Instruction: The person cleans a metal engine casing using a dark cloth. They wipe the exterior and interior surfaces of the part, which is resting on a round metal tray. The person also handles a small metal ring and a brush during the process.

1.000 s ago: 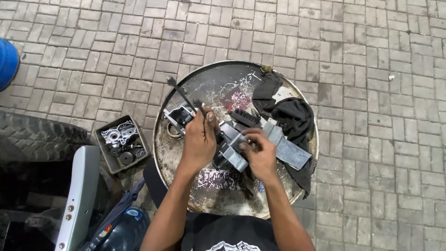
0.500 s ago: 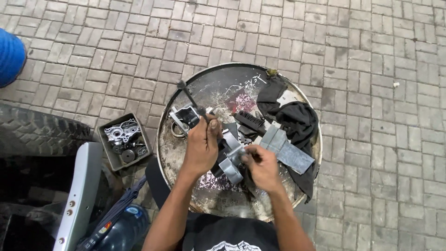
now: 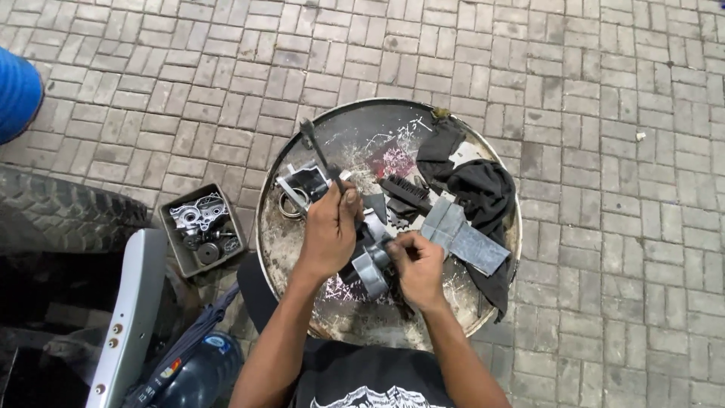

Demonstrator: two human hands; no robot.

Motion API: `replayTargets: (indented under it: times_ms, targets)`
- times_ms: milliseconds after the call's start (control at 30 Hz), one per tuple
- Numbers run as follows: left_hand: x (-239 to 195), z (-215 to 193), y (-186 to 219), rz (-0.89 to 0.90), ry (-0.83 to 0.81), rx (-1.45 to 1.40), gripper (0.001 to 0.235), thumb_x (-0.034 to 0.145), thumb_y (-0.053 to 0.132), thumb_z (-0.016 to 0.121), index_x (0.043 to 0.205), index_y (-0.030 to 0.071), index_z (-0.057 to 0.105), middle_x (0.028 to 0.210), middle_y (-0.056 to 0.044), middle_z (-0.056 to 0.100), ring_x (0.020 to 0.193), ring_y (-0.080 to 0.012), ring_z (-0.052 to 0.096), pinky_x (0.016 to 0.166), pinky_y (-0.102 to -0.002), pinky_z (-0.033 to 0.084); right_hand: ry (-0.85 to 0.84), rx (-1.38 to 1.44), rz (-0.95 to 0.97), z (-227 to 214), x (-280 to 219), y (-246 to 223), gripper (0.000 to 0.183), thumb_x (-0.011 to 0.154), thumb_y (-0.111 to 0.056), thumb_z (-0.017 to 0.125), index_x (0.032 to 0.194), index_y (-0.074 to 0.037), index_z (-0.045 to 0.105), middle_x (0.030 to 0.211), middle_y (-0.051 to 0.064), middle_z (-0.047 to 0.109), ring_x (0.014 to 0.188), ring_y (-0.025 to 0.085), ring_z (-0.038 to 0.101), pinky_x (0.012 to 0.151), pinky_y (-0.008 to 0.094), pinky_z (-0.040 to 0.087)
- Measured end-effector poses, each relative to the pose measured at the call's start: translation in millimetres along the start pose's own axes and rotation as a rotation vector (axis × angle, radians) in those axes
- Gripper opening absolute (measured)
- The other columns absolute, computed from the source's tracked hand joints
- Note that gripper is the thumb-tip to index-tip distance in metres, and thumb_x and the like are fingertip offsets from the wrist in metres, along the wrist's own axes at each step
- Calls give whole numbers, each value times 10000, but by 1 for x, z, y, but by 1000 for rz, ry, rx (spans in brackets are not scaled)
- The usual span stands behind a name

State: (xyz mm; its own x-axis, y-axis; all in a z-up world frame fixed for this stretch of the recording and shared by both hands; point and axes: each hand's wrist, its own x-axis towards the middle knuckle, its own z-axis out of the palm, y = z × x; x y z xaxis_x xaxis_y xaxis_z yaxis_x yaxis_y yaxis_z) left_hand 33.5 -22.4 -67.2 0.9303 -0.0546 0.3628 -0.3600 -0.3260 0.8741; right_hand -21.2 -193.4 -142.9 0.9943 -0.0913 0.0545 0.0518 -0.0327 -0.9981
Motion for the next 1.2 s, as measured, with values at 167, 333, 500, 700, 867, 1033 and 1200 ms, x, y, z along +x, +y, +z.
replayTargets:
  times_ms: [167, 333, 500, 700, 867, 1033, 1200]
  targets:
    - [0, -7, 2, 0, -1, -8, 337, 1115, 188, 343, 914, 58, 579, 649, -120, 667, 594, -292, 622, 629, -409, 547, -100, -109, 22, -9, -3, -27, 199, 926, -236, 748, 900, -40, 769, 666, 124, 720, 666, 136, 605, 610, 351, 521]
    - [-1, -4, 6, 3, 3, 2, 333, 1119, 193, 343, 924, 64, 581, 650, -112, 659, 592, -276, 625, 638, -404, 547, 30, -78, 47, -1, 0, -16, 231, 951, -191, 737, 767, -52, 735, 576, 76, 652, 619, 101, 538, 548, 293, 450]
    - [2, -7, 9, 6, -6, -31, 342, 1128, 182, 316, 943, 54, 573, 660, -141, 663, 593, -294, 622, 632, -422, 542, -72, 18, 42, -9, 0, -28, 212, 891, -222, 809, 829, -32, 738, 615, 63, 657, 648, 106, 529, 576, 301, 494]
    - [0, -5, -3, 2, 13, -36, 367, 1125, 253, 342, 934, 52, 583, 651, -127, 663, 610, -275, 664, 649, -407, 553, -73, -124, 168, 7, -1, -55, 157, 864, -137, 796, 839, 9, 743, 692, 180, 731, 674, 219, 675, 618, 366, 530]
    - [0, -4, 1, 10, 32, -20, 313, 1118, 207, 365, 945, 45, 571, 655, -120, 664, 616, -283, 673, 656, -408, 558, -58, 1, 203, 7, -8, -16, 268, 812, -201, 877, 898, -14, 706, 748, 106, 691, 746, 172, 598, 670, 340, 513]
    - [2, -5, 6, 11, 46, -14, 330, 1121, 216, 352, 923, 61, 567, 629, -88, 639, 591, -244, 648, 649, -384, 554, 21, 22, 274, 16, -5, -64, 344, 796, -248, 894, 782, -25, 633, 637, 56, 588, 655, 148, 515, 578, 286, 394]
    - [-3, -5, 4, 4, 58, -5, 375, 1121, 262, 339, 897, 75, 575, 605, -88, 639, 574, -258, 638, 640, -380, 546, -76, 24, 298, 8, -9, -57, 400, 759, -310, 914, 885, -8, 684, 758, 97, 652, 760, 194, 576, 692, 332, 477]
